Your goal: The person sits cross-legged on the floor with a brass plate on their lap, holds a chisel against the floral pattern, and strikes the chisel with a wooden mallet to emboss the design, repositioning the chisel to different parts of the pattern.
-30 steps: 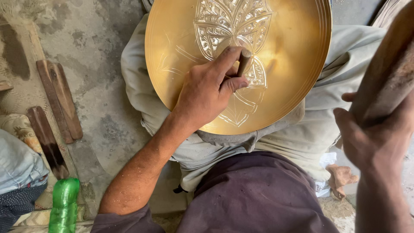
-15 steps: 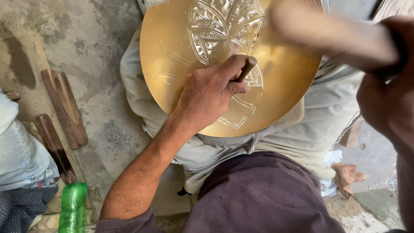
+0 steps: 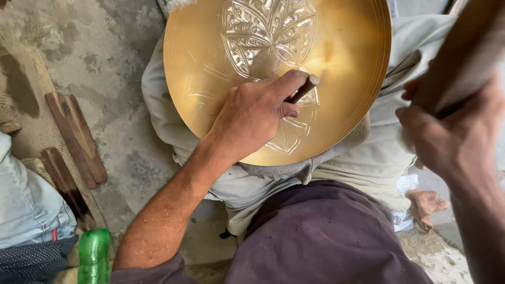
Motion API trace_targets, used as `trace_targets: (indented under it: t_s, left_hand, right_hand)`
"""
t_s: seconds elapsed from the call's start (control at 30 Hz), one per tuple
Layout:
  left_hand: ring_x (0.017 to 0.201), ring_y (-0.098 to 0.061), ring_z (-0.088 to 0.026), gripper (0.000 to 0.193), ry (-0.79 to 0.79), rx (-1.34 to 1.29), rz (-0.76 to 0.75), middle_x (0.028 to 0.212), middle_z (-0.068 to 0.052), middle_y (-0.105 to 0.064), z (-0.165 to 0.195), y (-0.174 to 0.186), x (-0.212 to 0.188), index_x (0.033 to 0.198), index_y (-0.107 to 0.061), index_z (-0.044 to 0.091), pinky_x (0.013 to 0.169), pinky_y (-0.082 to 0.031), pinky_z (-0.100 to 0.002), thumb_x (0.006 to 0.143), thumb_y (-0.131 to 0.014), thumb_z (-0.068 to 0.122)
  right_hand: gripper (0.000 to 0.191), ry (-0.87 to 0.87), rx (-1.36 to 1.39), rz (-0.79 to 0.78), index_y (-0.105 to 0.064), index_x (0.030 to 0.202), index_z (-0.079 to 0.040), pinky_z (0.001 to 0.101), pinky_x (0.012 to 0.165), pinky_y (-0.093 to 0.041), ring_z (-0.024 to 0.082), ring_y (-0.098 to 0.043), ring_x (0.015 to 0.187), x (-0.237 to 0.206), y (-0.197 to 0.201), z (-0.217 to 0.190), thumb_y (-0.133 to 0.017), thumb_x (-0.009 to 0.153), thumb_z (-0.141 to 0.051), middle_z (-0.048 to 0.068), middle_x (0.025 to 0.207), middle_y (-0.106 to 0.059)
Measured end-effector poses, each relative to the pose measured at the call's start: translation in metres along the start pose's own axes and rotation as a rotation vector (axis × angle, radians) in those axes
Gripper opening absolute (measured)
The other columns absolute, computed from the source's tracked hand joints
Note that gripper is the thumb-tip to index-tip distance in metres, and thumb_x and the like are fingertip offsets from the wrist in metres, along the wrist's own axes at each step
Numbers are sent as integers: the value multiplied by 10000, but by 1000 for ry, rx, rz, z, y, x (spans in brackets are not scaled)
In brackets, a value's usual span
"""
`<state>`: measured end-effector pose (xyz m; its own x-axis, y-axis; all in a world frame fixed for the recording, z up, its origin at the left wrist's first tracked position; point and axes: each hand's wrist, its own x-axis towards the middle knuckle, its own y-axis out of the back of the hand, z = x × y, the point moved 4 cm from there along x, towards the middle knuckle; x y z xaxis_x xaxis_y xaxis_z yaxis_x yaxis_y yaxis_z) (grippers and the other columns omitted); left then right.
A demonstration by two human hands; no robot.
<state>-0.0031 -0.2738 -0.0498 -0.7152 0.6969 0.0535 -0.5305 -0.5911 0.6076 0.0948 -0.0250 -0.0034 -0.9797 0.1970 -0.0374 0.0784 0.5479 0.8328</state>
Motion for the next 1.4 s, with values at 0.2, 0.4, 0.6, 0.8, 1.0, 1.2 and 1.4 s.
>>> trace_targets:
  t_s: [0.2, 0.4, 0.6, 0.8, 1.0, 1.2, 1.4]
  left_hand:
    - [894, -790, -200, 295, -13, -27, -30, 1024, -29, -752, -1, -2, -1, 1265, -543, 144, 678, -604, -376, 999, -670, 134]
    - [862, -777, -212, 320, -32, 33, -43, 1030, -17, -760, 0, -3, -2, 1246, -576, 134, 660, -605, -374, 961, -716, 178]
    - [879, -779, -221, 343, -76, 14, -29, 1104, -45, -754, 0, -3, -1, 1265, -581, 117, 690, -624, -359, 950, -714, 145]
    - [888, -774, -212, 341, -79, 9, -25, 1078, -59, -769, 1, 1, -3, 1257, -580, 111, 717, -622, -357, 946, -716, 135]
    - [825, -773, -184, 347, -34, 17, -85, 979, -48, -762, -1, -1, -2, 1230, -577, 118, 667, -618, -340, 929, -745, 166]
    - [863, -781, -182, 369, -46, -43, -92, 1033, -58, -764, -1, 1, -5, 1281, -576, 119, 692, -630, -326, 938, -708, 86]
    - [873, -791, -207, 365, 13, -83, -163, 1024, -72, -767, -3, 1, -6, 1285, -603, 143, 672, -610, -376, 940, -700, 75]
  right_hand:
    - [248, -121, 144, 19, -591, 1097, 52, 351, 733, -592, 233, -708, 872, -20, -4, 23, -685, 869, 70, 170, 1018, -709]
    - [150, 189, 62, 35, -642, 1072, -4, 323, 818, -608, 243, -714, 932, -28, -2, 21, -722, 963, 61, 174, 1052, -692]
    - [206, -45, 15, 107, -667, 1051, -48, 342, 706, -592, 214, -713, 801, -25, -1, 3, -700, 852, -10, 125, 955, -716]
    - [264, -104, -19, 151, -618, 1017, -34, 379, 712, -556, 214, -680, 778, -12, 8, -32, -698, 766, -20, 103, 885, -687]
    - [184, -128, 4, 75, -670, 1010, -42, 384, 675, -565, 200, -697, 748, -12, 9, -34, -714, 833, -17, 88, 899, -713]
    - [151, -160, -15, 86, -684, 1001, -30, 380, 712, -573, 194, -701, 734, -26, -2, -23, -736, 859, -25, 91, 889, -724]
    - [237, -191, -15, 60, -677, 1084, -19, 370, 717, -578, 214, -710, 786, -31, -10, -16, -724, 852, -1, 106, 950, -731]
